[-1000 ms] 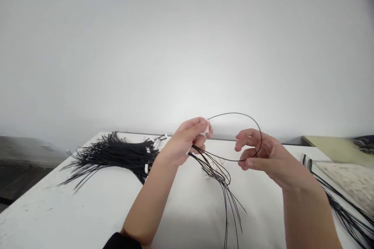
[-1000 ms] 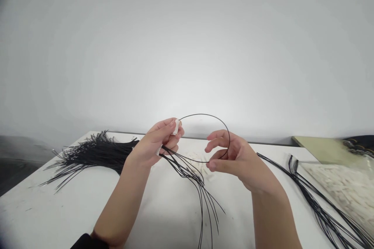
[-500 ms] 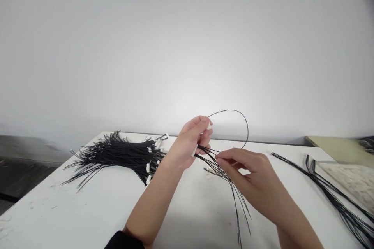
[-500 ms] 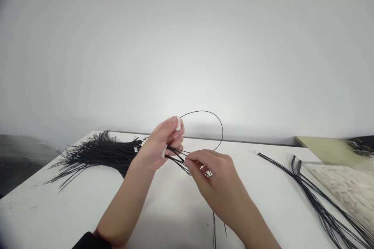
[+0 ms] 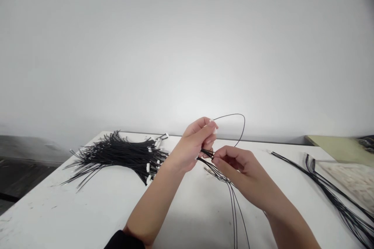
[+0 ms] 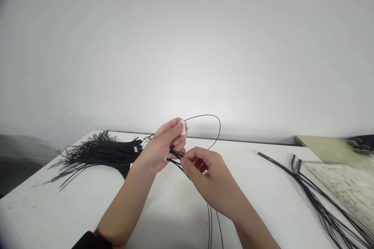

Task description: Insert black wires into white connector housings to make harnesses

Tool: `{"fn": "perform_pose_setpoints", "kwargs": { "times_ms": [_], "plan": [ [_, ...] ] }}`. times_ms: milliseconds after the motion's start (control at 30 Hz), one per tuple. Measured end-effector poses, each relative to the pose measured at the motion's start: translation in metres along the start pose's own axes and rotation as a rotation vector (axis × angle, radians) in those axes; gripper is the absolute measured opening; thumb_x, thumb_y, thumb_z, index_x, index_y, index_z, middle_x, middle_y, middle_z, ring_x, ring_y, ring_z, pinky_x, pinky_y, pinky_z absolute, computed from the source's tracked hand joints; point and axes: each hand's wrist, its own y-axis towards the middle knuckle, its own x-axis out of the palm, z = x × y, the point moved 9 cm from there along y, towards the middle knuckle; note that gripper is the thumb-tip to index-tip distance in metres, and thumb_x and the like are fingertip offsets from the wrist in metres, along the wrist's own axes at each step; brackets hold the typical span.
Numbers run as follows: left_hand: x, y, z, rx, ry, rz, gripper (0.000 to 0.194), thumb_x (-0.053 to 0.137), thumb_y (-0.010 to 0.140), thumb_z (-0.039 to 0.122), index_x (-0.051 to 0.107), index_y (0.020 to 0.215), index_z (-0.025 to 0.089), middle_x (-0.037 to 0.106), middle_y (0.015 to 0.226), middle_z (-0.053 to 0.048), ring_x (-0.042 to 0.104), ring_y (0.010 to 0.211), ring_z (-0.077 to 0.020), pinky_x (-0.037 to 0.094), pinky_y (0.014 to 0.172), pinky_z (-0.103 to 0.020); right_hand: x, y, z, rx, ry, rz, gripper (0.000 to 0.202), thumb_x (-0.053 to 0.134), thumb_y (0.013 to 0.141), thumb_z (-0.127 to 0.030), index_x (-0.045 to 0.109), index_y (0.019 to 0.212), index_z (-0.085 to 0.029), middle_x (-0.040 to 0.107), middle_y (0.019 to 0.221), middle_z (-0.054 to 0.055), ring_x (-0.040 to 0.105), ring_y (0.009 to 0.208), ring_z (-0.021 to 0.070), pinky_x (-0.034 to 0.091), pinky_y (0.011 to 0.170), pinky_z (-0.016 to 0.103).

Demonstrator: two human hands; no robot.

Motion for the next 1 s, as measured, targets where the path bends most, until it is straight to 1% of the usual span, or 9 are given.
{"fn": "perform_pose_setpoints", "kwargs": {
  "times_ms": [167, 367, 467, 600, 733, 833, 900, 933, 1000],
  "plan": [
    [0.003, -0.001, -0.001, -0.007, 0.022, -0.030, 0.026, 0.057, 0.090, 0.041, 0.047, 0.081, 0.019, 0.030, 0.057, 0.008, 0.020, 0.044, -0.0031, 0.015, 0.038, -0.018, 0.004, 0.004, 0.007, 0.049, 0.145, -0.075, 0.026, 0.052, 0.092, -0.038, 0.049, 0.074, -0.019, 0.038, 0.065, -0.004, 0.032, 0.061, 0.0088, 0.025, 0.054, 0.024],
    [0.003, -0.004, -0.005, -0.043, 0.106, -0.018, 0.031, 0.060, 0.087, 0.047, 0.048, 0.082, 0.019, 0.030, 0.057, 0.008, 0.021, 0.048, -0.0043, 0.017, 0.039, -0.017, 0.010, 0.006, 0.014, 0.072, 0.302, -0.159, 0.023, 0.058, 0.087, -0.032, 0.048, 0.072, -0.019, 0.043, 0.066, -0.003, 0.041, 0.064, 0.0097, 0.031, 0.061, 0.026],
    [0.003, -0.005, -0.007, -0.055, 0.134, -0.020, 0.031, 0.061, 0.086, 0.048, 0.047, 0.082, 0.020, 0.030, 0.057, 0.008, 0.022, 0.049, -0.0049, 0.016, 0.039, -0.017, 0.009, 0.008, 0.014, 0.065, 0.346, -0.132, 0.020, 0.061, 0.084, -0.028, 0.049, 0.072, -0.019, 0.045, 0.066, -0.003, 0.041, 0.064, 0.0102, 0.032, 0.061, 0.027],
    [0.004, -0.003, -0.006, -0.038, 0.140, -0.037, 0.029, 0.061, 0.086, 0.045, 0.048, 0.081, 0.020, 0.028, 0.057, 0.008, 0.022, 0.050, -0.0055, 0.016, 0.040, -0.017, 0.001, 0.009, 0.014, 0.076, 0.377, -0.047, 0.020, 0.062, 0.082, -0.030, 0.048, 0.071, -0.019, 0.044, 0.066, -0.003, 0.041, 0.066, 0.0104, 0.032, 0.064, 0.026],
    [0.001, -0.002, -0.003, -0.025, 0.095, -0.033, 0.027, 0.061, 0.087, 0.042, 0.047, 0.082, 0.020, 0.026, 0.057, 0.008, 0.019, 0.049, -0.0049, 0.014, 0.040, -0.018, -0.020, 0.005, 0.014, 0.062, 0.340, 0.029, 0.024, 0.060, 0.087, -0.039, 0.052, 0.074, -0.020, 0.035, 0.060, -0.004, 0.031, 0.061, 0.0093, 0.026, 0.059, 0.026],
    [-0.003, -0.002, 0.001, -0.005, 0.076, -0.012, 0.029, 0.062, 0.086, 0.044, 0.046, 0.081, 0.020, 0.023, 0.057, 0.009, 0.017, 0.047, -0.0043, 0.013, 0.040, -0.018, -0.047, -0.003, 0.013, 0.034, 0.422, 0.097, 0.020, 0.064, 0.085, -0.042, 0.061, 0.092, -0.023, 0.032, 0.057, -0.005, 0.029, 0.056, 0.0085, 0.025, 0.056, 0.026],
    [-0.005, -0.001, 0.003, -0.001, 0.079, -0.008, 0.030, 0.062, 0.086, 0.044, 0.046, 0.080, 0.020, 0.023, 0.057, 0.009, 0.016, 0.046, -0.0039, 0.013, 0.039, -0.019, -0.059, -0.011, 0.014, 0.048, 0.504, 0.061, 0.023, 0.066, 0.084, -0.040, 0.062, 0.101, -0.026, 0.037, 0.058, -0.004, 0.034, 0.052, 0.0081, 0.026, 0.052, 0.026],
    [-0.005, -0.001, 0.003, -0.004, 0.079, -0.011, 0.030, 0.062, 0.086, 0.044, 0.046, 0.080, 0.020, 0.023, 0.057, 0.009, 0.016, 0.046, -0.0037, 0.013, 0.039, -0.019, -0.064, -0.016, 0.014, 0.051, 0.535, 0.020, 0.021, 0.065, 0.083, -0.039, 0.063, 0.099, -0.026, 0.041, 0.060, -0.003, 0.036, 0.050, 0.0080, 0.027, 0.049, 0.026],
    [-0.005, -0.001, 0.003, -0.009, 0.072, -0.018, 0.030, 0.062, 0.086, 0.044, 0.046, 0.080, 0.020, 0.023, 0.057, 0.009, 0.016, 0.046, -0.0035, 0.013, 0.040, -0.019, -0.076, -0.026, 0.013, 0.018, 0.570, -0.041, 0.013, 0.064, 0.082, -0.039, 0.063, 0.086, -0.026, 0.046, 0.059, -0.002, 0.038, 0.042, 0.0075, 0.026, 0.042, 0.025]
  ]
}}
